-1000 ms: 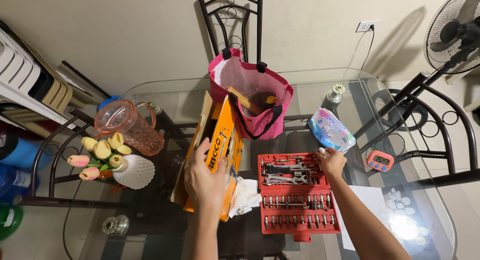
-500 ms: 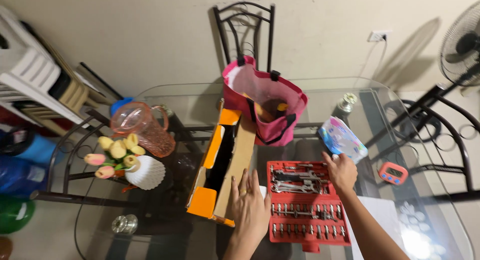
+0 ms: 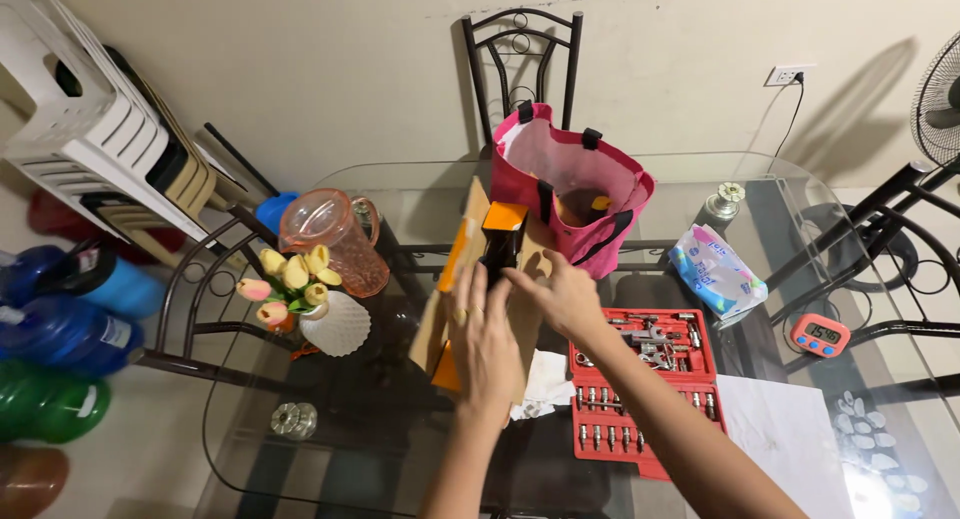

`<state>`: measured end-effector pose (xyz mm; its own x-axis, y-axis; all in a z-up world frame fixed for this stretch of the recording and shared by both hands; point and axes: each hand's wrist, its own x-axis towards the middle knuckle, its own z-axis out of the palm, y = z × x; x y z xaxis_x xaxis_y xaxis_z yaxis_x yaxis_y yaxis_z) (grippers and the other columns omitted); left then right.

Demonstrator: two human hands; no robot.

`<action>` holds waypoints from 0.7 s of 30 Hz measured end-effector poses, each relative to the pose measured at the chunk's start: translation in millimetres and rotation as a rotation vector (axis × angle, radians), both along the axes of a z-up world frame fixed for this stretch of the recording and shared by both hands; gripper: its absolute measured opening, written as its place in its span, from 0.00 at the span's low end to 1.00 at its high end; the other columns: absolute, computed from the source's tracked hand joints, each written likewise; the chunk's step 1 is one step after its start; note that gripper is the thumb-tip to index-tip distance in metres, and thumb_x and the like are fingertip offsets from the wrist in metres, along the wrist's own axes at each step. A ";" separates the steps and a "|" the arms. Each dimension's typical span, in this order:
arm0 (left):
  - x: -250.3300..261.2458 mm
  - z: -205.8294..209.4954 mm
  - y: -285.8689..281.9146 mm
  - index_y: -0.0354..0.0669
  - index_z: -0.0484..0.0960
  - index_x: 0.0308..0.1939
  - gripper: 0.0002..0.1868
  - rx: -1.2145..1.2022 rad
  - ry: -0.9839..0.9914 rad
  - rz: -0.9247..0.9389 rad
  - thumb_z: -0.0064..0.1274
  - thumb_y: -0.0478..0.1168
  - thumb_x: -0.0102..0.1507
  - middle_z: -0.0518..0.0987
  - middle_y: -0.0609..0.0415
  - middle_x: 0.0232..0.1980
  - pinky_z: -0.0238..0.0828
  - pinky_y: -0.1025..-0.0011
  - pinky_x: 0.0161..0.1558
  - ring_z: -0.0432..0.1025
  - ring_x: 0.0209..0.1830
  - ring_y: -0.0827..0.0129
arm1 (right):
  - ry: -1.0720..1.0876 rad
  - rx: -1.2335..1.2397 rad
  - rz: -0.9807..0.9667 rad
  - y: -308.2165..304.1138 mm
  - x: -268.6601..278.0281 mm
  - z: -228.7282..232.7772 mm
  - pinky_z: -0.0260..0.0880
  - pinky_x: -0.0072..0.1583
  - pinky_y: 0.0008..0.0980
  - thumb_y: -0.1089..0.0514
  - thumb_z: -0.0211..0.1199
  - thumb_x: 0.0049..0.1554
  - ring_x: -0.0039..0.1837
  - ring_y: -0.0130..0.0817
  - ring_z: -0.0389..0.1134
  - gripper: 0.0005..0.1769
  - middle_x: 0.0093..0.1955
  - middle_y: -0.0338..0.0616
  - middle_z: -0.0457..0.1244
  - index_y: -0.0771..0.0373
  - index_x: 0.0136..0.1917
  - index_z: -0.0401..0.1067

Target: The person unpacks a yellow corded drill from a cardboard box, then wipes the drill body, handle, and power cord with a white cloth. The drill is placed on the glass table next to a red socket set.

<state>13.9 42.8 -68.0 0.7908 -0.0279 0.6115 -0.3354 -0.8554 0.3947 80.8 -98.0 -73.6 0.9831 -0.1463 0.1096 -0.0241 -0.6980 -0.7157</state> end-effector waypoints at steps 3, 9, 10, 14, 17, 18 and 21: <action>18.1 11.7 24.0 0.28 0.72 0.62 0.32 0.140 0.063 0.171 0.56 0.32 0.53 0.61 0.32 0.75 0.49 0.45 0.72 0.54 0.78 0.43 | 0.138 -0.109 0.076 22.0 13.5 -9.0 0.73 0.53 0.49 0.28 0.67 0.46 0.50 0.56 0.74 0.53 0.41 0.60 0.71 0.75 0.65 0.62; 29.9 -21.4 62.4 0.33 0.64 0.72 0.35 0.017 0.665 0.163 0.53 0.37 0.61 0.71 0.33 0.68 0.65 0.52 0.66 0.67 0.68 0.43 | 0.259 0.250 0.118 15.8 26.0 -48.1 0.70 0.61 0.46 0.44 0.58 0.50 0.55 0.57 0.74 0.35 0.49 0.67 0.70 0.70 0.64 0.66; 29.6 -29.2 66.9 0.36 0.65 0.71 0.29 -0.071 0.813 0.125 0.50 0.37 0.66 0.76 0.37 0.64 0.70 0.56 0.65 0.72 0.64 0.45 | 0.224 0.221 0.124 14.1 23.5 -54.1 0.69 0.61 0.47 0.44 0.57 0.51 0.56 0.58 0.73 0.35 0.49 0.67 0.70 0.70 0.64 0.67; 39.2 -40.4 83.7 0.41 0.74 0.64 0.23 -0.129 0.829 0.097 0.52 0.34 0.64 0.80 0.35 0.56 0.72 0.55 0.60 0.75 0.59 0.43 | 0.158 0.141 0.132 16.5 23.0 -61.6 0.67 0.61 0.49 0.44 0.57 0.53 0.57 0.61 0.70 0.33 0.50 0.68 0.69 0.73 0.62 0.67; 48.1 -30.1 107.2 0.44 0.80 0.57 0.19 -0.114 0.815 0.071 0.54 0.32 0.62 0.81 0.37 0.54 0.73 0.55 0.60 0.75 0.57 0.43 | 0.239 0.144 0.069 33.0 13.3 -66.7 0.70 0.59 0.46 0.44 0.58 0.54 0.54 0.57 0.73 0.32 0.47 0.68 0.70 0.74 0.60 0.66; 51.1 -24.8 114.6 0.45 0.80 0.57 0.20 -0.131 0.790 0.073 0.54 0.31 0.60 0.81 0.37 0.54 0.73 0.54 0.59 0.75 0.57 0.42 | 0.272 0.144 0.043 39.9 10.3 -68.2 0.71 0.58 0.44 0.44 0.58 0.54 0.52 0.54 0.74 0.32 0.46 0.67 0.71 0.74 0.59 0.66; 56.9 -7.5 128.5 0.49 0.84 0.53 0.19 -0.100 0.777 0.115 0.51 0.29 0.60 0.81 0.39 0.53 0.72 0.52 0.57 0.74 0.56 0.41 | 0.274 0.411 0.006 58.5 -9.1 -76.4 0.75 0.53 0.41 0.49 0.59 0.52 0.47 0.48 0.76 0.31 0.45 0.61 0.71 0.73 0.61 0.61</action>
<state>70.8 171.4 -75.5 0.9869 0.1060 -0.1216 0.1562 -0.8160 0.5566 71.7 -39.5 -149.9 0.9687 -0.1174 -0.2186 -0.2467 -0.3604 -0.8996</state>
